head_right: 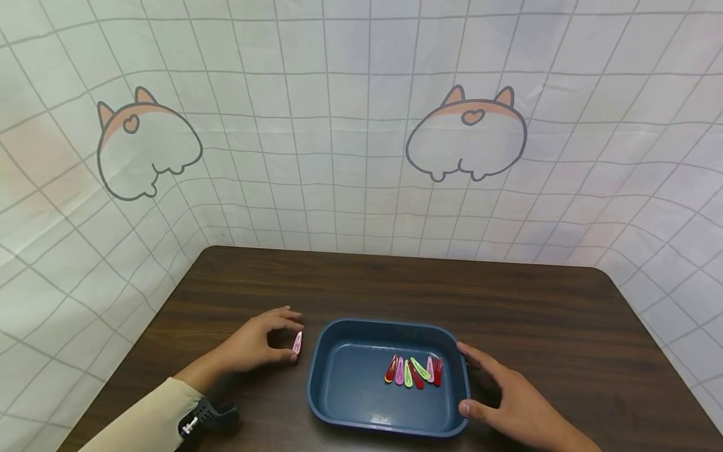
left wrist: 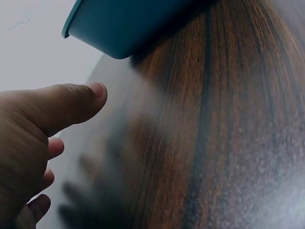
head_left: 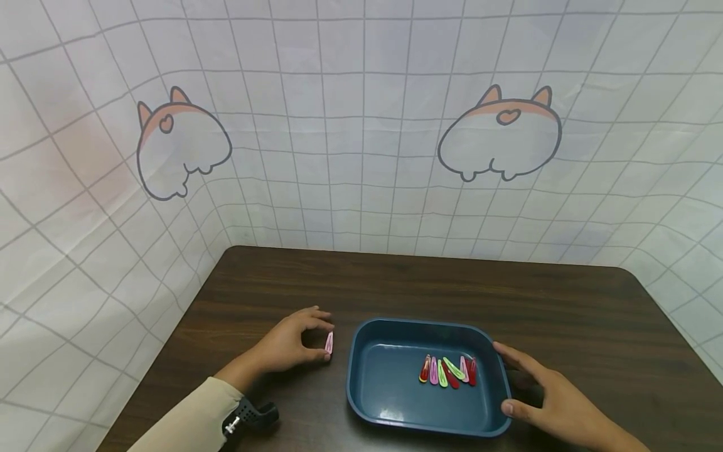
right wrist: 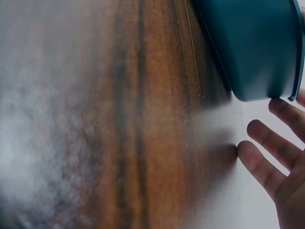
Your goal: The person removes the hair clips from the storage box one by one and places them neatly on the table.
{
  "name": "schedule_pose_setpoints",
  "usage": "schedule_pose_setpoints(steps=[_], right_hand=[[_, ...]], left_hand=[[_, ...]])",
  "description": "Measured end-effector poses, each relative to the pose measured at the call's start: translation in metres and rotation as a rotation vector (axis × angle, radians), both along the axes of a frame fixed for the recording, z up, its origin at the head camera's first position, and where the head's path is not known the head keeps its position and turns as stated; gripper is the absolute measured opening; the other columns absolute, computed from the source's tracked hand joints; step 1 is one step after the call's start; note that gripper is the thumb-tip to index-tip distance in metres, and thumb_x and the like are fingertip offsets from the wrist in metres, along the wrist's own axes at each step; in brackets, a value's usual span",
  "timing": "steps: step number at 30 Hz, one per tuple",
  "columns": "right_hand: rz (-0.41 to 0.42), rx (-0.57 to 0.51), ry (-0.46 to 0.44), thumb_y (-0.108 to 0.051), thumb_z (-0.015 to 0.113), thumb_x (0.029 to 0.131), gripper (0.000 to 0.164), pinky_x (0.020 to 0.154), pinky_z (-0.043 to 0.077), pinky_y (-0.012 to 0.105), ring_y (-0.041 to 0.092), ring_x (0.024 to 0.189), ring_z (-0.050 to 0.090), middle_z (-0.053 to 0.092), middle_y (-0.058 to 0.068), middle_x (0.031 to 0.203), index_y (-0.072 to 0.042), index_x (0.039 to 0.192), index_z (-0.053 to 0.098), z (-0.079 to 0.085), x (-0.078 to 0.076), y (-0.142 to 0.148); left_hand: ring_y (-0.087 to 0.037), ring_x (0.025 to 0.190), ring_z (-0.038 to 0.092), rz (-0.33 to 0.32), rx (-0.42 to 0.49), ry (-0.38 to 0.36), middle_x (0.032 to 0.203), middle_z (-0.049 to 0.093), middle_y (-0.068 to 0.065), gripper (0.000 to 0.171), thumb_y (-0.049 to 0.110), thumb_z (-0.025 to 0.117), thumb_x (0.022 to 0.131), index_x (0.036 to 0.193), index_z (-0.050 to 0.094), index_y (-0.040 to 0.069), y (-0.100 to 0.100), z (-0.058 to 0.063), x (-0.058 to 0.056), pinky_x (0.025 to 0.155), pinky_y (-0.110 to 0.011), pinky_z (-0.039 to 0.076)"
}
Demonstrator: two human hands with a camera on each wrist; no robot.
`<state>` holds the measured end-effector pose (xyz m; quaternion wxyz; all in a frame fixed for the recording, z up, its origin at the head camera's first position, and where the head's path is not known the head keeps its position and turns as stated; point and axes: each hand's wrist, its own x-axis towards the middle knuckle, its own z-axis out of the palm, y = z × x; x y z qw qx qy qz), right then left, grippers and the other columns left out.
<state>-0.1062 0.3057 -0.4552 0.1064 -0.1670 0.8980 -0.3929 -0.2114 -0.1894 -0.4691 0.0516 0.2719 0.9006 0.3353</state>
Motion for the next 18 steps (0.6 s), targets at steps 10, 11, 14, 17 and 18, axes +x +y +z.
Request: schedule_pose_setpoints(steps=[10,11,14,17,18], right_hand=[[0.000,-0.004,-0.036,-0.034,0.076,0.094,0.083,0.082,0.055,0.061,0.040,0.114,0.064,0.046,0.027,0.150,-0.024,0.161,0.028,0.000,-0.001,0.000],[0.002,-0.005,-0.040,-0.033,0.075,0.095,0.082,0.082,0.055,0.061,0.040,0.114,0.064,0.046,0.028,0.150,-0.024,0.162,0.028,0.001,-0.001,0.000],[0.004,0.001,-0.043,-0.033,0.075,0.095,0.082,0.081,0.057,0.059,0.039,0.113,0.065,0.046,0.028,0.149,-0.023,0.162,0.028,0.001,-0.002,0.001],[0.005,-0.001,-0.043,-0.032,0.075,0.095,0.082,0.081,0.056,0.061,0.039,0.113,0.065,0.046,0.029,0.149,-0.023,0.162,0.028,0.001,-0.002,0.001],[0.005,-0.002,-0.042,-0.033,0.075,0.095,0.082,0.081,0.056,0.061,0.039,0.113,0.065,0.046,0.029,0.149,-0.023,0.162,0.028,0.001,-0.002,0.001]], left_hand=[[-0.037,0.148,0.031,0.022,-0.034,-0.022,0.147,0.055,-0.007,0.049,0.033,0.090,0.079,0.123,0.075,0.018,-0.001,-0.007,0.000,0.113,-0.065,0.028],[-0.037,0.148,0.031,0.022,-0.036,-0.019,0.147,0.055,-0.007,0.049,0.034,0.090,0.079,0.123,0.075,0.019,-0.001,-0.008,0.000,0.113,-0.065,0.028],[-0.038,0.148,0.031,0.017,-0.038,-0.010,0.147,0.055,-0.007,0.048,0.032,0.091,0.077,0.122,0.076,0.020,-0.001,-0.009,-0.001,0.113,-0.066,0.027],[-0.039,0.147,0.031,0.008,-0.047,0.008,0.147,0.055,-0.008,0.048,0.030,0.091,0.076,0.120,0.076,0.020,-0.001,-0.011,-0.001,0.113,-0.066,0.026],[-0.039,0.147,0.031,0.005,-0.050,0.011,0.147,0.054,-0.008,0.048,0.030,0.091,0.076,0.120,0.076,0.021,-0.001,-0.011,-0.001,0.113,-0.066,0.026]])
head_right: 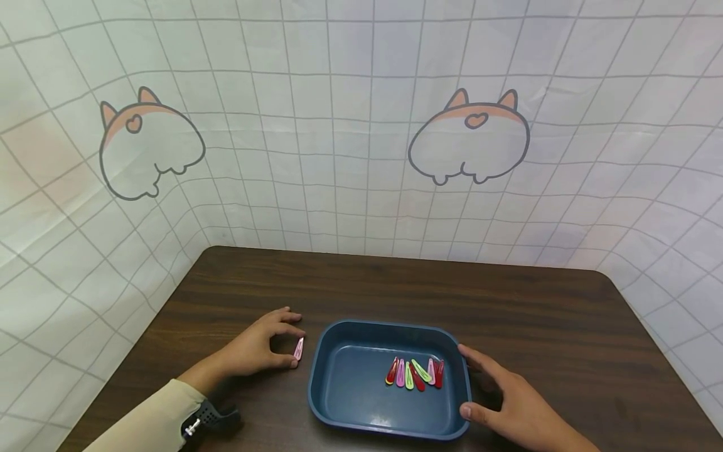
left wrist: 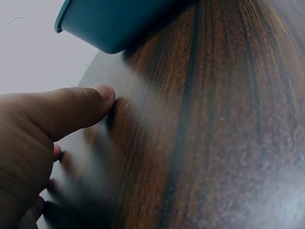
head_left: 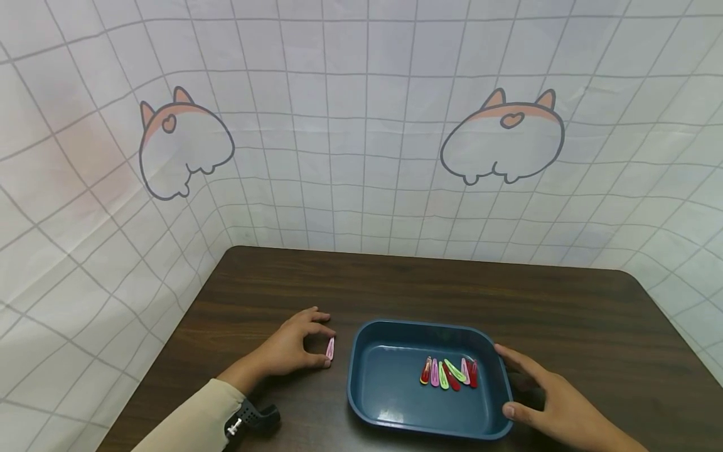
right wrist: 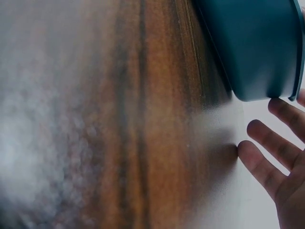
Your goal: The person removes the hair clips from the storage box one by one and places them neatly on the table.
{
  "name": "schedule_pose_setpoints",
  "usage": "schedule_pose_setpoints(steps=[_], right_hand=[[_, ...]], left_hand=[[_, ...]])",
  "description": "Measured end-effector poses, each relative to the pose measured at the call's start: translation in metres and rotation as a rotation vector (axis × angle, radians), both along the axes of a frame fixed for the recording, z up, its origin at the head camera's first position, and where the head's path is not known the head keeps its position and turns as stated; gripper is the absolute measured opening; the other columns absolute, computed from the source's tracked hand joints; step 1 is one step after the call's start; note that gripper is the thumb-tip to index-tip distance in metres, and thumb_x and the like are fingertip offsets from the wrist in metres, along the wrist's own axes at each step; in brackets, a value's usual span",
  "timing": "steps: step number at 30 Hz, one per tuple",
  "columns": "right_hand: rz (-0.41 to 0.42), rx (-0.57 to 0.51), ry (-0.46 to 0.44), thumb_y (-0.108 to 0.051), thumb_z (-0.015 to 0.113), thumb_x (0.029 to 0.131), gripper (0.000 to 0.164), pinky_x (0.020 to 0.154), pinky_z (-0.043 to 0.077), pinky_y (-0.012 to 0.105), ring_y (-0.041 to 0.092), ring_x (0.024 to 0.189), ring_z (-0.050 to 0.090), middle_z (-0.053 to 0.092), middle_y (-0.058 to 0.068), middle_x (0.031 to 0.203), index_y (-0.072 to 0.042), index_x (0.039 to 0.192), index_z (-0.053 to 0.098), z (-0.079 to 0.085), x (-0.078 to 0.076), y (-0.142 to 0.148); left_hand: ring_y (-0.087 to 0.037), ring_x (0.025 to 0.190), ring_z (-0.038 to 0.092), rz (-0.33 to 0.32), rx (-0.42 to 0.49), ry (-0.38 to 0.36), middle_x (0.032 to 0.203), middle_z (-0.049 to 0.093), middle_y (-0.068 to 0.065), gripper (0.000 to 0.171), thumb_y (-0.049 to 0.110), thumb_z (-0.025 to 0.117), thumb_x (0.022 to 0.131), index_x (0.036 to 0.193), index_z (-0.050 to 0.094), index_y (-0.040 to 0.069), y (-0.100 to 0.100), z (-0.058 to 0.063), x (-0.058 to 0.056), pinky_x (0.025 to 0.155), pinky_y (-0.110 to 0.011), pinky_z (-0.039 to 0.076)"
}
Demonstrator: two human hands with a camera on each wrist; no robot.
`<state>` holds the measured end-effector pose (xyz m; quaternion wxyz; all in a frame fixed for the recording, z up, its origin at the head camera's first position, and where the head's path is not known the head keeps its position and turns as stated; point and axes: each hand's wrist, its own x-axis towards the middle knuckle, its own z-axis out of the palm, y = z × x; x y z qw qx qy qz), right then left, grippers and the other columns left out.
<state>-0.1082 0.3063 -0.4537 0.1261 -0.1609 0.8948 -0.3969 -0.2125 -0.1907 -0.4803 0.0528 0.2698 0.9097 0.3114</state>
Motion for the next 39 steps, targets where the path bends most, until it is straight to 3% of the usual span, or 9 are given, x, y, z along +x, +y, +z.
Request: schedule_pose_setpoints(steps=[20,29,32,39], right_hand=[[-0.010,0.018,0.019,-0.036,0.076,0.094,0.083,0.080,0.052,0.068,0.041,0.114,0.063,0.046,0.027,0.150,-0.026,0.161,0.029,-0.003,-0.001,0.001],[-0.023,0.045,0.033,-0.038,0.077,0.092,0.083,0.078,0.053,0.068,0.045,0.115,0.062,0.048,0.027,0.149,-0.025,0.160,0.031,-0.001,-0.003,0.000],[-0.023,0.045,0.041,-0.039,0.077,0.092,0.083,0.077,0.053,0.068,0.046,0.115,0.061,0.047,0.027,0.149,-0.025,0.160,0.032,0.000,-0.003,0.000],[-0.022,0.038,0.045,-0.038,0.078,0.092,0.084,0.077,0.053,0.068,0.047,0.115,0.062,0.047,0.027,0.150,-0.024,0.160,0.032,0.000,-0.003,0.001]], left_hand=[[-0.042,0.148,0.028,-0.023,-0.017,-0.013,0.149,0.052,-0.009,0.050,0.032,0.090,0.078,0.123,0.074,0.018,0.000,0.003,0.000,0.113,-0.067,0.026],[-0.041,0.149,0.027,-0.020,-0.020,-0.052,0.150,0.050,-0.009,0.055,0.032,0.089,0.079,0.129,0.071,0.015,0.001,0.007,0.000,0.114,-0.066,0.025],[-0.040,0.149,0.027,-0.014,-0.022,-0.069,0.150,0.051,-0.009,0.057,0.031,0.089,0.080,0.131,0.069,0.015,0.001,0.012,0.000,0.114,-0.065,0.025],[-0.036,0.144,0.039,-0.014,-0.017,-0.022,0.147,0.055,-0.009,0.059,0.028,0.084,0.086,0.139,0.063,0.014,0.009,0.030,0.000,0.115,-0.060,0.029]])
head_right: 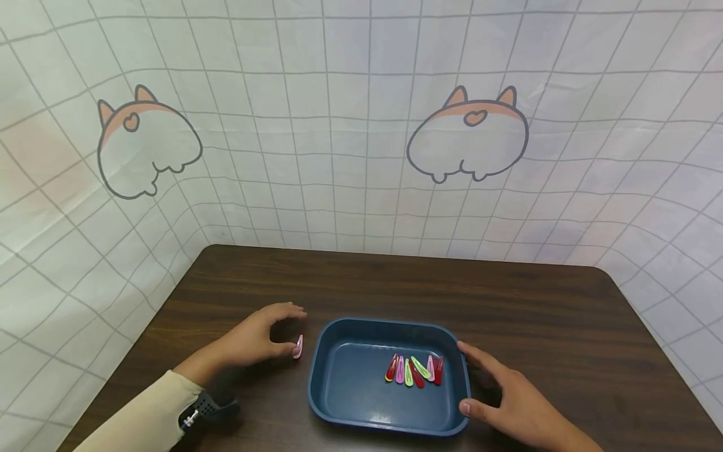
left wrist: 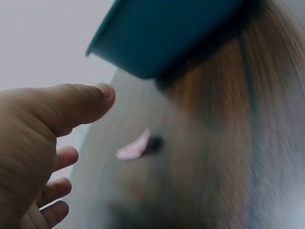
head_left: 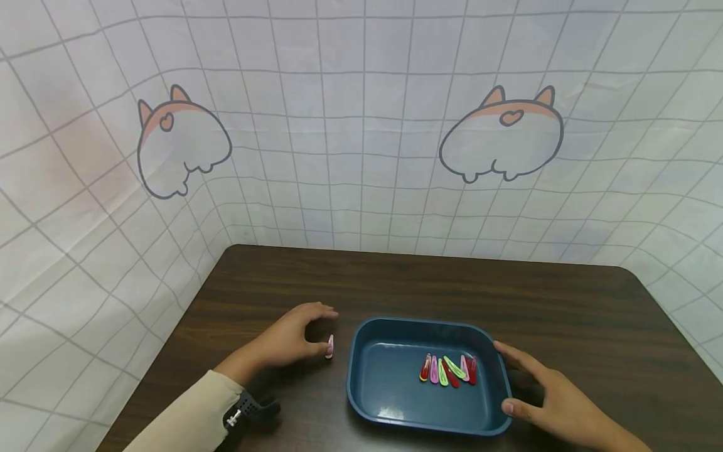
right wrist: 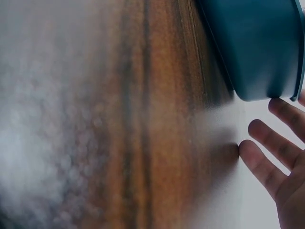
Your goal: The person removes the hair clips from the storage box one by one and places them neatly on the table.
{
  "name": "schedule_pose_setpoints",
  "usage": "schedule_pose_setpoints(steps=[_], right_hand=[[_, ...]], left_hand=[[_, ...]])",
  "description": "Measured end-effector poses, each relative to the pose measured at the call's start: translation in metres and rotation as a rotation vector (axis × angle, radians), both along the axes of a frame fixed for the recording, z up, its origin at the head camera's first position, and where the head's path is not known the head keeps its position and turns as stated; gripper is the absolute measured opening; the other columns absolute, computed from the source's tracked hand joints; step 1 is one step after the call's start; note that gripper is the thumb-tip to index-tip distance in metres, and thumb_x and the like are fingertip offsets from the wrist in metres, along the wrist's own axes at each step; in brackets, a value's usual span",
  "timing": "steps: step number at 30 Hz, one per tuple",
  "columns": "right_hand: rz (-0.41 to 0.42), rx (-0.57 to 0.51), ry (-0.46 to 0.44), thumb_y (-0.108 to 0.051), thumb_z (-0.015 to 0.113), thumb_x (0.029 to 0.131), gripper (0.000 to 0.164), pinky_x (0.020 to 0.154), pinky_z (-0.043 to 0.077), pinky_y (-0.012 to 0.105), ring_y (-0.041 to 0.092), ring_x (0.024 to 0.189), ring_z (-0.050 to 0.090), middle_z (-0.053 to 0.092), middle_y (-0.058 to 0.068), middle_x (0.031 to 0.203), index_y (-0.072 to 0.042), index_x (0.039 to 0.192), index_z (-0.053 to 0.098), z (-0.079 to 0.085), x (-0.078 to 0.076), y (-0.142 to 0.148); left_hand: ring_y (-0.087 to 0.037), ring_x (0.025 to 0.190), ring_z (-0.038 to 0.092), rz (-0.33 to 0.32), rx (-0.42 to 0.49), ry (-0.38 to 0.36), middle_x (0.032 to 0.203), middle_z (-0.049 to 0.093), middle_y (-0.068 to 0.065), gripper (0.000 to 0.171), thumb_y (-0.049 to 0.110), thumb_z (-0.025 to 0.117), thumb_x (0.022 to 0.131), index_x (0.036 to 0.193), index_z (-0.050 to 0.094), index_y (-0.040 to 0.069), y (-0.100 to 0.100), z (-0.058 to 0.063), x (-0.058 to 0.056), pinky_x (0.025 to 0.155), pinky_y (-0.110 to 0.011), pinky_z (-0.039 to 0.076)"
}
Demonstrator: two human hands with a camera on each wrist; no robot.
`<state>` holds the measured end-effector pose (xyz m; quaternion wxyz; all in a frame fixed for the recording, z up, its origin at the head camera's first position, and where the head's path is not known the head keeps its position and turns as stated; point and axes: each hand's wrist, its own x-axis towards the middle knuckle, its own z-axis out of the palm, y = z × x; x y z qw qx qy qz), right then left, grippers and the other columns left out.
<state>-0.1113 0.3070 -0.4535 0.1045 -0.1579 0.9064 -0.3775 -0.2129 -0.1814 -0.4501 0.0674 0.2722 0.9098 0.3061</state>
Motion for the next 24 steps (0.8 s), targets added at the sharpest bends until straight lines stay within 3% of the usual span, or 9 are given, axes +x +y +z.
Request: schedule_pose_setpoints(steps=[12,16,21,24], right_hand=[[0.003,-0.002,-0.026,-0.038,0.077,0.093,0.084,0.079,0.053,0.068,0.046,0.115,0.062,0.045,0.029,0.150,-0.026,0.161,0.029,0.001,0.000,0.000],[0.008,-0.010,-0.036,-0.038,0.077,0.093,0.085,0.080,0.053,0.068,0.044,0.114,0.063,0.045,0.029,0.150,-0.026,0.161,0.029,0.001,-0.001,0.001],[0.012,-0.020,-0.046,-0.037,0.077,0.093,0.084,0.081,0.052,0.068,0.042,0.114,0.063,0.045,0.029,0.150,-0.027,0.161,0.028,0.001,-0.002,0.002],[0.009,-0.016,-0.044,-0.037,0.077,0.093,0.084,0.081,0.052,0.068,0.042,0.114,0.063,0.045,0.028,0.150,-0.027,0.161,0.028,0.001,-0.003,0.002]], left_hand=[[-0.024,0.136,0.050,-0.046,0.069,0.041,0.142,0.058,0.000,0.060,0.030,0.083,0.088,0.142,0.060,0.016,0.029,0.028,0.008,0.110,-0.053,0.040],[-0.022,0.129,0.053,-0.052,0.101,0.034,0.142,0.058,0.002,0.058,0.028,0.084,0.088,0.141,0.061,0.018,0.040,0.035,0.016,0.099,-0.048,0.049],[-0.016,0.131,0.051,-0.083,0.106,0.057,0.140,0.058,0.007,0.056,0.028,0.084,0.088,0.139,0.061,0.022,0.054,0.043,0.024,0.102,-0.045,0.048],[-0.015,0.133,0.049,-0.110,0.103,0.068,0.139,0.059,0.008,0.055,0.029,0.084,0.088,0.138,0.062,0.020,0.063,0.045,0.027,0.110,-0.048,0.041]])
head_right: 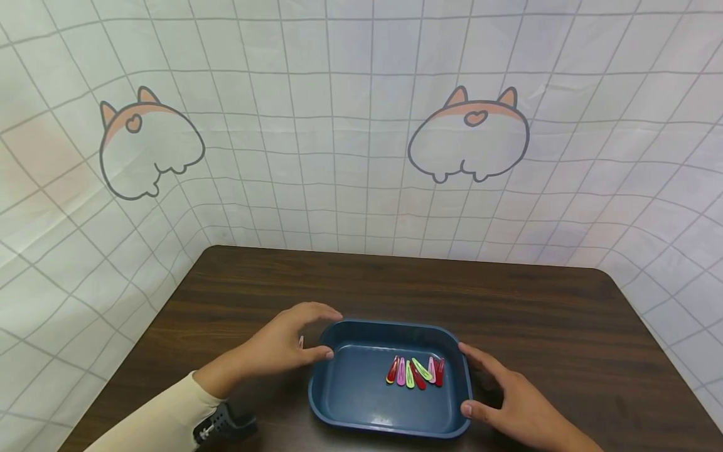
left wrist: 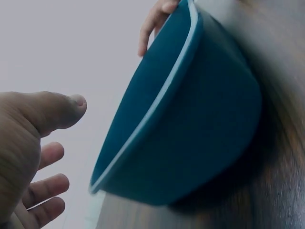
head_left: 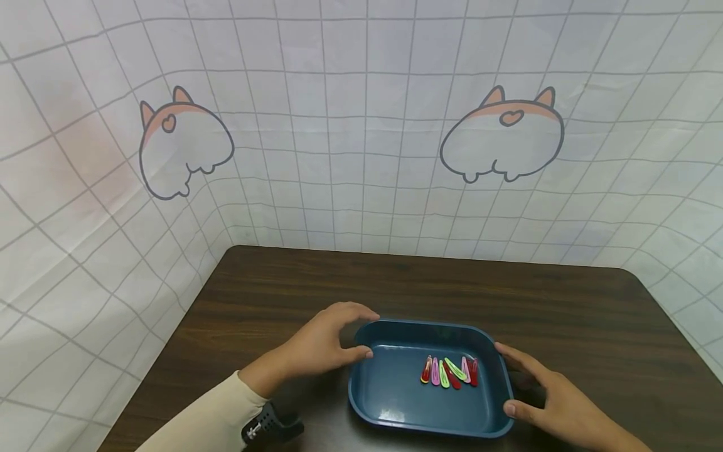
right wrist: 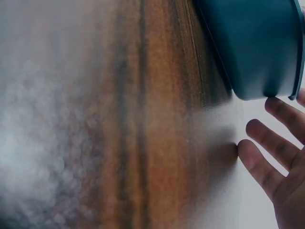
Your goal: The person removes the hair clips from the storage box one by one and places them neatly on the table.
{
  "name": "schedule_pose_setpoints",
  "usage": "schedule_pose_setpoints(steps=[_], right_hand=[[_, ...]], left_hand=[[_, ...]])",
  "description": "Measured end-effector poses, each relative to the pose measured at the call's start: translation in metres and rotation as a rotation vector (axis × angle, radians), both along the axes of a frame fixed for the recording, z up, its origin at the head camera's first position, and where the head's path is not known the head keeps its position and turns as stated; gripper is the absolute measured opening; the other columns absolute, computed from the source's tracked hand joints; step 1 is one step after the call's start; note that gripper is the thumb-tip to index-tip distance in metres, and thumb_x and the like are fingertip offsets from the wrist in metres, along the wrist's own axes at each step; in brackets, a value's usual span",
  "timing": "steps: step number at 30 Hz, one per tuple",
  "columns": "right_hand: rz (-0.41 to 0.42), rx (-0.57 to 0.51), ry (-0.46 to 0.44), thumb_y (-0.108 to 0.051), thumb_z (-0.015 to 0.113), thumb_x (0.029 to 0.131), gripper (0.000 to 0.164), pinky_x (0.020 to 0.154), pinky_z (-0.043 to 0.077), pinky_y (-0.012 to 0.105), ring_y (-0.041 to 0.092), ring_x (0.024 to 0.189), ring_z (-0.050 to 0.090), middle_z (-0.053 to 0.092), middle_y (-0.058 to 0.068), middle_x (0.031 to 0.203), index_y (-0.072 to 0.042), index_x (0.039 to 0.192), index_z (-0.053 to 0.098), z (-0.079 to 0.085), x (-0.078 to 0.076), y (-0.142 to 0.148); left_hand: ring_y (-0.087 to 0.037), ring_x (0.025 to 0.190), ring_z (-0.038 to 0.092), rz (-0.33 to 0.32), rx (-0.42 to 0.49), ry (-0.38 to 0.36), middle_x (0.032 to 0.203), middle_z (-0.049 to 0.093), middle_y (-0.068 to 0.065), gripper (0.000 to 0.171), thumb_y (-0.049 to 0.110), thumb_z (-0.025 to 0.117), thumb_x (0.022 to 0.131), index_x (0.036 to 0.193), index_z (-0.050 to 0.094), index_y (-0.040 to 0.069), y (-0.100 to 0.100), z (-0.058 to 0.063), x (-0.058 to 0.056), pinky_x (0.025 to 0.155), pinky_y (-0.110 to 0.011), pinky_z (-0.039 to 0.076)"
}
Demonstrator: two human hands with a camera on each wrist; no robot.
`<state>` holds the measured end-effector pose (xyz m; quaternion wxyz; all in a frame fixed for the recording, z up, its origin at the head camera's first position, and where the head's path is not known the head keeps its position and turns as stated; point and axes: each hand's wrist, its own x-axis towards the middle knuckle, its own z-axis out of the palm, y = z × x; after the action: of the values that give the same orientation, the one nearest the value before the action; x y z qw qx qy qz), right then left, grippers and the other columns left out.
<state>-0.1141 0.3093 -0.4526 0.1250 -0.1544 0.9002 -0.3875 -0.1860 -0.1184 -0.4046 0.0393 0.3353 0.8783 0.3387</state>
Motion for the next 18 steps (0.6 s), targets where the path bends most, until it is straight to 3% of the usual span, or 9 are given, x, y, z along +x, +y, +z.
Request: schedule_pose_setpoints(steps=[10,18], right_hand=[[-0.002,0.012,0.007,-0.037,0.078,0.092,0.085,0.080,0.053,0.067,0.044,0.114,0.063,0.047,0.029,0.149,-0.026,0.161,0.029,0.001,0.000,0.000],[0.003,0.013,0.006,-0.038,0.077,0.092,0.084,0.081,0.053,0.066,0.040,0.113,0.064,0.050,0.026,0.147,-0.025,0.160,0.030,0.002,-0.001,0.001]], left_hand=[[-0.013,0.133,0.049,-0.087,-0.055,-0.011,0.140,0.058,0.009,0.053,0.033,0.080,0.092,0.140,0.062,0.022,0.028,0.003,0.005,0.110,-0.044,0.041],[-0.013,0.136,0.047,-0.115,-0.100,-0.020,0.142,0.056,0.009,0.053,0.037,0.077,0.093,0.141,0.061,0.022,0.045,-0.002,0.004,0.111,-0.044,0.041]])
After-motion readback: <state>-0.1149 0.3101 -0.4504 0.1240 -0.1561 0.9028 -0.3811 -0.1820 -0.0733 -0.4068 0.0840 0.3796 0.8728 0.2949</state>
